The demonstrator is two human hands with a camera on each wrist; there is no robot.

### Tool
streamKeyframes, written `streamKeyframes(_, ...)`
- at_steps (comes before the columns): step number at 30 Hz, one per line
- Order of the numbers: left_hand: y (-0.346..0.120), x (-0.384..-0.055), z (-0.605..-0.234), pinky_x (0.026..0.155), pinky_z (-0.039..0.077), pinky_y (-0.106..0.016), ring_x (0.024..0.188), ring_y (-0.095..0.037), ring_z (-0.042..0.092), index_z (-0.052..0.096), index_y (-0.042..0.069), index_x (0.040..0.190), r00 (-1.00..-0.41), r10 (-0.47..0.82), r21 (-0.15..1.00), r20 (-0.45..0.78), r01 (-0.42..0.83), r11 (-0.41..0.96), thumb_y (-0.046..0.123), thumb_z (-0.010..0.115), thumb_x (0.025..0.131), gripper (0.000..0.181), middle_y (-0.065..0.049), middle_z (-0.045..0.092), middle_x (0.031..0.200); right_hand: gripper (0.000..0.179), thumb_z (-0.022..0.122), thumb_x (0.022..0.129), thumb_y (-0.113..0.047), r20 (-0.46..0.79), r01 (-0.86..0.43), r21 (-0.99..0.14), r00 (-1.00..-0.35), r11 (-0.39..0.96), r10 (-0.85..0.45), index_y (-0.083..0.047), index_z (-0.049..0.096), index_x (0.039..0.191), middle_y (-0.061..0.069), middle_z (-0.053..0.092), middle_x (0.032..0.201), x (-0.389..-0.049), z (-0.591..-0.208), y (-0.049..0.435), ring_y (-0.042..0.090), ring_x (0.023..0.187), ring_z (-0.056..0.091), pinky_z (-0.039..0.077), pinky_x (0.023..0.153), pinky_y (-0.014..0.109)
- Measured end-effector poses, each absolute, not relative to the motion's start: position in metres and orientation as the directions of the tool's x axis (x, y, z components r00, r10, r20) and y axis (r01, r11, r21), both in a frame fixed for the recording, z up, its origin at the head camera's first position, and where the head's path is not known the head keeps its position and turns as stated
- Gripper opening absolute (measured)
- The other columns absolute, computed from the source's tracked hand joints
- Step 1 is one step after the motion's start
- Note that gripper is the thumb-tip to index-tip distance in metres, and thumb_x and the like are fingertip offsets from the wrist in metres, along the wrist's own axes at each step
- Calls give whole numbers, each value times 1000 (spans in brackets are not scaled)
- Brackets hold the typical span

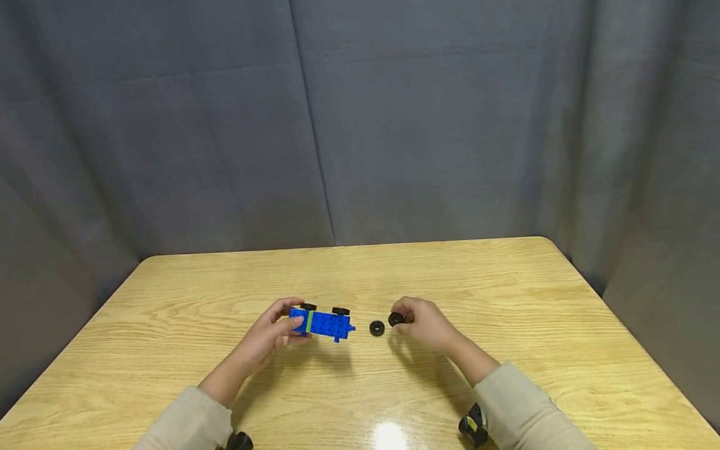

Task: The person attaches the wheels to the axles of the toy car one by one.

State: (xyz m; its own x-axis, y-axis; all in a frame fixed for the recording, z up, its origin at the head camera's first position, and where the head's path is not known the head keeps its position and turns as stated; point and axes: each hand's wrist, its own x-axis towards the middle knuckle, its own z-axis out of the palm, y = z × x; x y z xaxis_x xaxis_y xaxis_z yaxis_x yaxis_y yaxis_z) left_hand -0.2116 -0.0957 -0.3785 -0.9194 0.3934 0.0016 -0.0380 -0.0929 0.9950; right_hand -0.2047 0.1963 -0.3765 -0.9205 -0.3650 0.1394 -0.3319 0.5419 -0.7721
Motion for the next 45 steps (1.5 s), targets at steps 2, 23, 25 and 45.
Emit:
streamKeyframes(2,-96,-212,-379,81,41,-46,85,-24,55,31,-6,125,-916,401,995,-5,-46,-94,7,53,84,49,-17,31,107,25,62,78,-5,139,-331,-768,-921,548,-363,3,55,100,6,56,86,-205,-377,196,18,77,54,46,63,28)
streamKeyframes(23,-100,-215,-383,82,42,-40,83,-20,57,30,-4,128,-901,423,976,-96,-170,-140,15,51,86,50,-18,43,108,25,62,77,-4,111,-322,-755,-922,572,-372,2,55,100,4,55,83,-206,-377,195,16,74,54,45,61,28)
streamKeyframes(25,-101,-216,-384,82,42,-39,85,-21,56,27,-5,128,-897,432,968,-95,-185,-171,13,52,86,52,-18,42,109,25,62,77,-5,113,-323,-755,-922,570,-371,3,55,100,4,55,83,-206,-376,195,16,74,54,45,61,27)
streamKeyframes(45,-99,-216,-389,71,47,-33,72,-17,55,45,0,103,-963,244,988,-110,-132,-75,24,45,88,28,-12,50,90,26,62,78,-4,115,-324,-761,-920,562,-375,3,55,102,5,56,87,-203,-382,194,17,77,54,45,63,28)
